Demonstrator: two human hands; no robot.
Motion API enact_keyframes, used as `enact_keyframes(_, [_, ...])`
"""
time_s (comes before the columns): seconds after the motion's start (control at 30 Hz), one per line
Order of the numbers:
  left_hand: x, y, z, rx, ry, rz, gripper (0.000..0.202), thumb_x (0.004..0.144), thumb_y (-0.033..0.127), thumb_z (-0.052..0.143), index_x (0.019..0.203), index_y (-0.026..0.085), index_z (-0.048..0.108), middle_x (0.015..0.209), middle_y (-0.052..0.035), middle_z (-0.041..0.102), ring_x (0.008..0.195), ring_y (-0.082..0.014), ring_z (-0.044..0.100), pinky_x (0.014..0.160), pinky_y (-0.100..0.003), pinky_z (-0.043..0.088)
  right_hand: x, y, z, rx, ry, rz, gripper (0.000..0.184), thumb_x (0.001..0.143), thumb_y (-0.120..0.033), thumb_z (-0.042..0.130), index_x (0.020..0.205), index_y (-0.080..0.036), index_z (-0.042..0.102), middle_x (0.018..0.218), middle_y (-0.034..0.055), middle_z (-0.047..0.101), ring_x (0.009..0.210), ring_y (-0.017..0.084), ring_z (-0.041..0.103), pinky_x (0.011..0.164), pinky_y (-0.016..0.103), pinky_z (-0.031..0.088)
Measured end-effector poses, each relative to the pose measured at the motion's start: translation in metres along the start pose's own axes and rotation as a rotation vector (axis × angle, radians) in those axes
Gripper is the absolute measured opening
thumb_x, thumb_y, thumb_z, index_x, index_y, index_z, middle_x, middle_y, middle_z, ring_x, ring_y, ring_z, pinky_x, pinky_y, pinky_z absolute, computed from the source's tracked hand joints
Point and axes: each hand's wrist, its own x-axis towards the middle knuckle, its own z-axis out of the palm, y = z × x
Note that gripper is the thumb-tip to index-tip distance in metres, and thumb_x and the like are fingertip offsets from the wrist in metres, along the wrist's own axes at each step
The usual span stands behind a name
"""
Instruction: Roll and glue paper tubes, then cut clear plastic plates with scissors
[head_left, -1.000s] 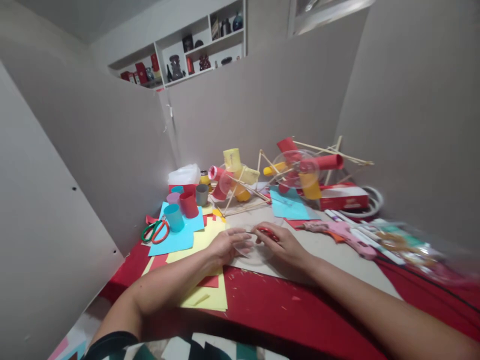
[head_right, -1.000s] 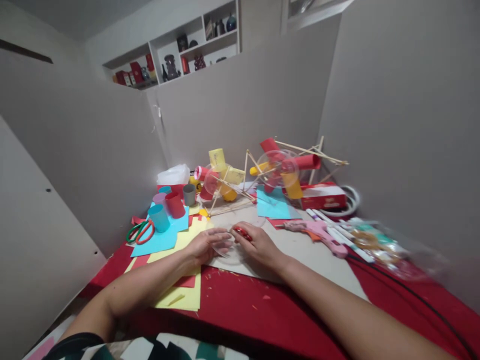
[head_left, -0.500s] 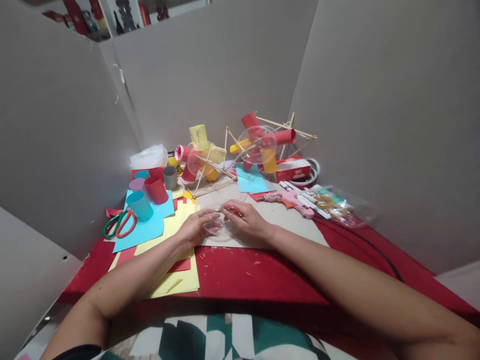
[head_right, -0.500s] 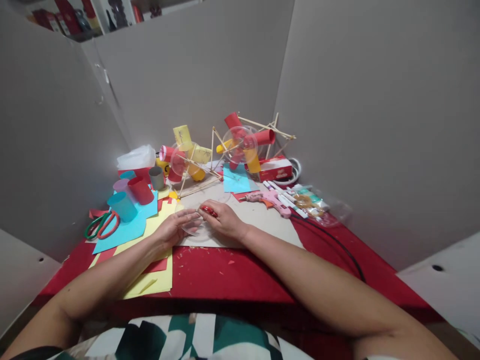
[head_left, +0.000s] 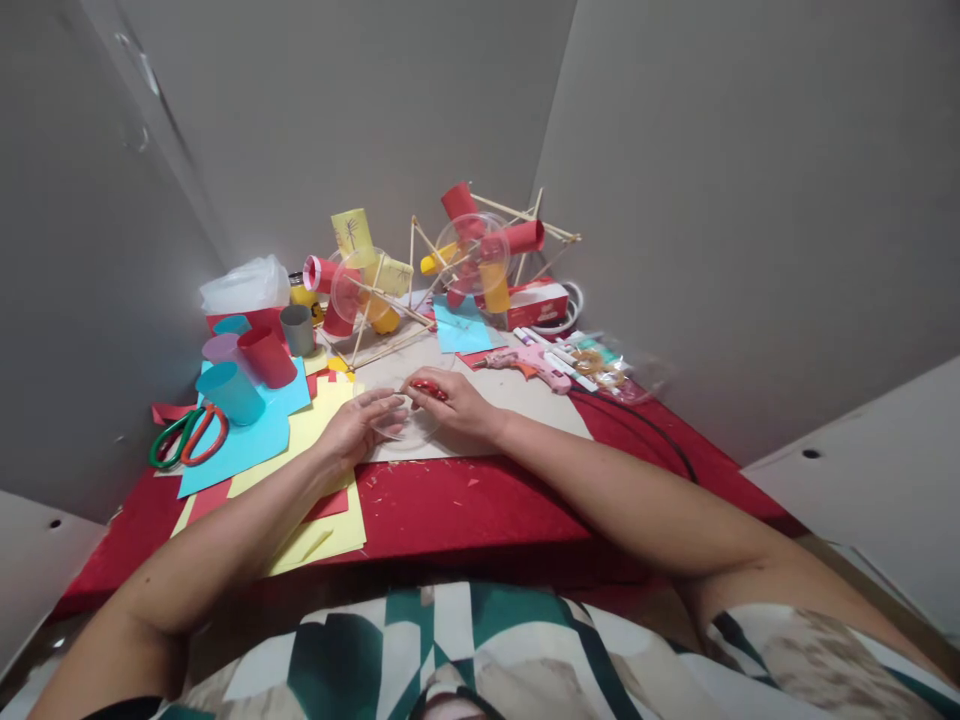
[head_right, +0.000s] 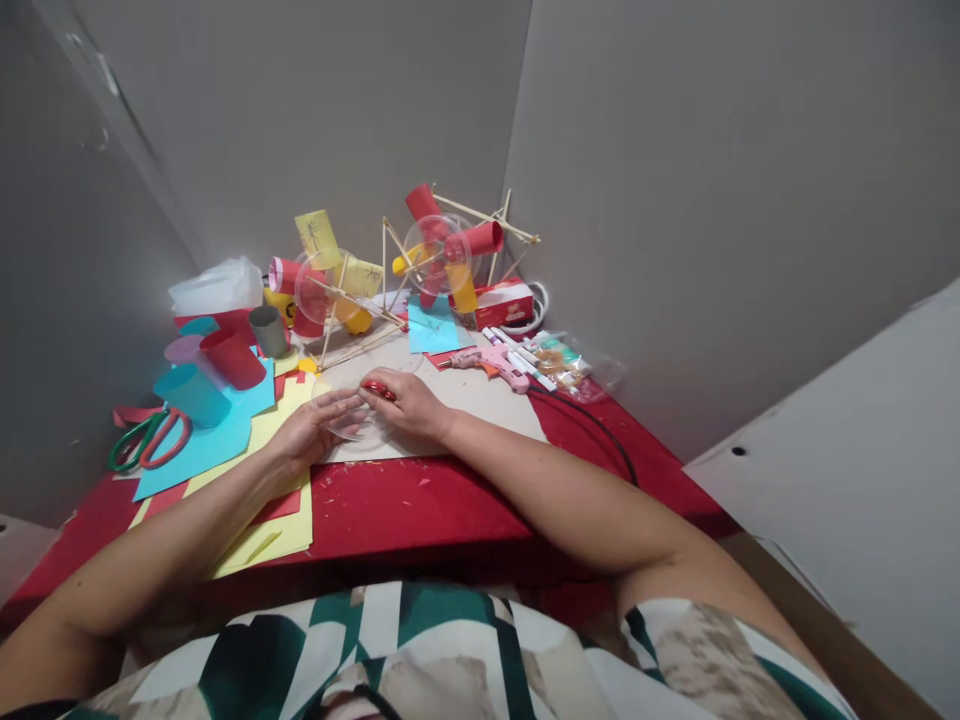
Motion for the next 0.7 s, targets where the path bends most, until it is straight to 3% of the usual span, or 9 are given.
enact_keyframes(0.37, [-0.0015,-0.0029,0.0,-0.005,-0.026,-0.008,0.02,0.083,0.002,0.073,0.102,0.009,0.069,0.095,-0.0115,0.077,0.075,-0.0182,0.075,0.071,-0.03,0.058,-0.0038,0.0027,-0.0004,0.013,0.01,0.034,0.026,0.101,-0.041,0.052,0.092,-0.02,0.063,0.081,0.0036,0.066,0.075,0.016,0.063,0.071,0.03,0.05])
enact_keyframes(0.7, [0.0015,-0.0054,-0.0026,-0.014,-0.042,-0.014,0.017,0.082,0.003,0.075,0.096,0.01,0.071,0.089,-0.0115,0.078,0.069,-0.0175,0.074,0.065,-0.028,0.057,-0.0051,0.0022,0.0008,0.012,-0.007,0.038,0.032,0.102,-0.047,0.051,0.091,-0.02,0.063,0.079,0.0035,0.066,0.072,0.015,0.063,0.068,0.03,0.049])
